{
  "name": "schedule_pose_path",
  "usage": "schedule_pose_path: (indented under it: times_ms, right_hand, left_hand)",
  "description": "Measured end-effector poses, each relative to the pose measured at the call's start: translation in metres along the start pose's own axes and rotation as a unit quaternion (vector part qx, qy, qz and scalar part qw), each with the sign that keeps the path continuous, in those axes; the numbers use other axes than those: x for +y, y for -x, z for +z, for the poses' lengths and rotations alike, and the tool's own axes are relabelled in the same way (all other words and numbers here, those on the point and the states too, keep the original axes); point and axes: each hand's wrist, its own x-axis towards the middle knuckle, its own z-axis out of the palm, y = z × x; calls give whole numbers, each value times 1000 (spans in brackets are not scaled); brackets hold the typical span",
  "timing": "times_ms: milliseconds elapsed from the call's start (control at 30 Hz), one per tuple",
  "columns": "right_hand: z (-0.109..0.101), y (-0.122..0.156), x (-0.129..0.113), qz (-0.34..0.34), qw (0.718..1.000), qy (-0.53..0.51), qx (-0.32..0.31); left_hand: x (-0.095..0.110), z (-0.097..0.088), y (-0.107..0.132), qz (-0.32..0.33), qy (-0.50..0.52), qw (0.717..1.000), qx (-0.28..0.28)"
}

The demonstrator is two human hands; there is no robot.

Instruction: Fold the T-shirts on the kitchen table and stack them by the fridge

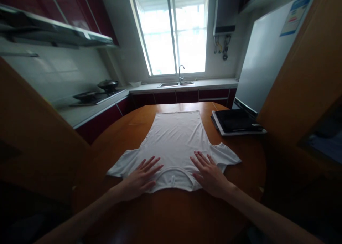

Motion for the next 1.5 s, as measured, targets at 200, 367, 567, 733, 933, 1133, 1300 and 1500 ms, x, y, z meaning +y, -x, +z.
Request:
schedule_pose_path:
  times_ms: [200, 367, 567, 733, 933, 1133, 1300, 1500]
  right_hand:
    - [-12, -4, -16, -53, 996, -31, -69]
    - [-22, -65, -32, -10, 1000, -23, 18]
    - [14, -117, -41, 96, 994, -4, 56]
    - [33, -110, -33, 98, 995, -8, 32]
    - [34, -106, -35, 97, 995, -6, 5]
    - [27, -111, -24, 126, 990, -4, 66]
    - [17, -118, 23, 233, 968, 53, 74]
    - [13, -114, 62, 316, 947, 63, 14]
  left_hand:
    - [3, -16, 3, 13, 21, 1000, -17]
    - [-1, -31, -50, -10, 71, 996, 55]
    - [-2, 7, -97, -91, 21, 992, 86]
    - [-10, 23, -93, -97, 15, 991, 96]
    - [-11, 21, -93, -113, 10, 991, 66]
    - [-11, 22, -92, -137, 11, 989, 63]
    - [-11, 24, -92, -138, 10, 990, 33]
    - [-12, 24, -93, -144, 5, 989, 23]
